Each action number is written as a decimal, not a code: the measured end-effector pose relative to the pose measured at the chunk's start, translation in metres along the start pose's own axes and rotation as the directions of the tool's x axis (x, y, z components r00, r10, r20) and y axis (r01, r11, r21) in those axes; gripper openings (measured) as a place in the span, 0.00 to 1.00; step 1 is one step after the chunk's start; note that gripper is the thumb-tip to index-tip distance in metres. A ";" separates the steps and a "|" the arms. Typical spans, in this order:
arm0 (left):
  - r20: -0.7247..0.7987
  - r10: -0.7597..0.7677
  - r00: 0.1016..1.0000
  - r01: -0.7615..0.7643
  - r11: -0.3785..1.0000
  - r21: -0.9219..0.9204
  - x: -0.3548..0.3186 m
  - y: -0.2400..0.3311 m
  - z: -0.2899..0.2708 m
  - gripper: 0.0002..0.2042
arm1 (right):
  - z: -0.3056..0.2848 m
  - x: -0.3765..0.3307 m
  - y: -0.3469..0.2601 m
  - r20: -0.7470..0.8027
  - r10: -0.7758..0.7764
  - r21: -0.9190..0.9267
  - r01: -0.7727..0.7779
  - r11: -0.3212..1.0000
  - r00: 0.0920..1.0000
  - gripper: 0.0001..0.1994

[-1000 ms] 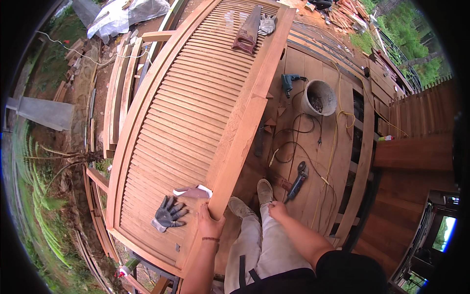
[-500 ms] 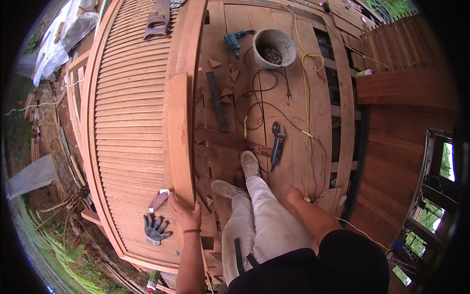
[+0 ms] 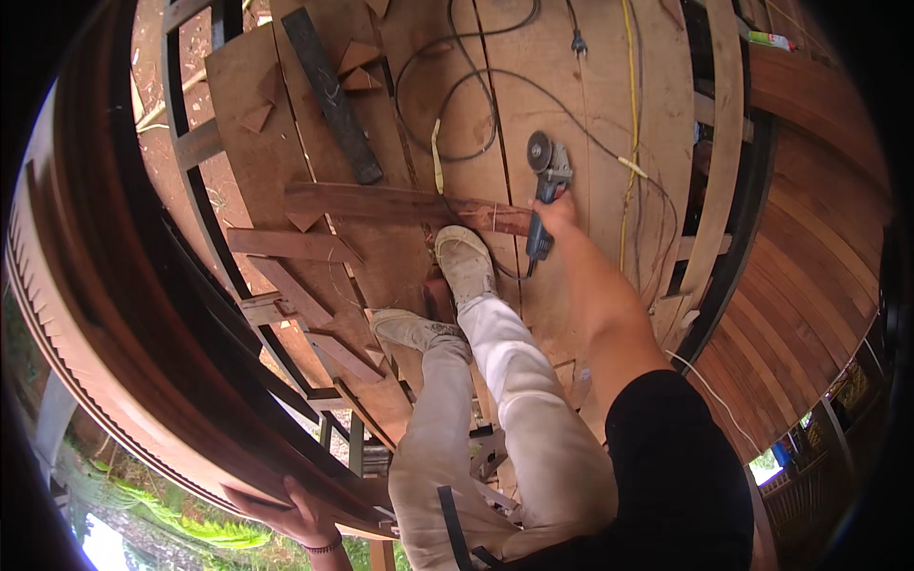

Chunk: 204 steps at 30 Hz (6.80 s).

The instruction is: The person assembles a wooden slatted panel by cutting a frame piece with an angle grinder, sawing a slat to length, and fitting the pieces into the panel frame. The person uses a hand saw and angle grinder to shape the wood and positions the cut pieces into the slatted structure.

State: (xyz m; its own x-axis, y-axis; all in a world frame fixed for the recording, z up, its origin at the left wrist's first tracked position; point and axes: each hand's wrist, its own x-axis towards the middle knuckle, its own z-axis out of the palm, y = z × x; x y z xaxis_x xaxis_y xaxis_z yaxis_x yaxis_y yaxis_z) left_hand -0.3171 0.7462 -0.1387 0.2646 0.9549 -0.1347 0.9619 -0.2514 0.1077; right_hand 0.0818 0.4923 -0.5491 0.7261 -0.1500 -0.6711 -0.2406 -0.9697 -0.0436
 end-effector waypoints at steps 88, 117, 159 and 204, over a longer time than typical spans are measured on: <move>0.190 -0.159 0.969 0.217 0.918 -0.333 0.107 0.090 -0.045 0.42 | -0.364 -0.401 -0.292 0.503 -0.577 0.282 0.509 0.813 0.644 0.09; 0.262 -0.058 0.963 0.149 0.928 -0.343 0.109 0.080 -0.013 0.38 | -0.279 -0.409 -0.331 0.558 -0.460 0.091 0.500 0.861 0.691 0.11; 0.249 -0.053 0.967 0.144 0.921 -0.361 0.109 0.079 -0.014 0.37 | -0.274 -0.408 -0.331 0.543 -0.470 0.061 0.525 0.849 0.696 0.09; 0.240 -0.053 0.969 0.142 0.917 -0.372 0.108 0.079 -0.014 0.38 | -0.253 -0.413 -0.379 0.474 -0.516 0.165 0.504 0.848 0.713 0.10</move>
State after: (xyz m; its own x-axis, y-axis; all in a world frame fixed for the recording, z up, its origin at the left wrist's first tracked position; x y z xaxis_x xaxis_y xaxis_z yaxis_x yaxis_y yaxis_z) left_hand -0.2135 0.8314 -0.1311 0.2223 0.9009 -0.3729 0.8942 -0.0359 0.4463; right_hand 0.0357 0.8729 -0.0685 0.3371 0.4851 -0.8069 0.0557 -0.8658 -0.4973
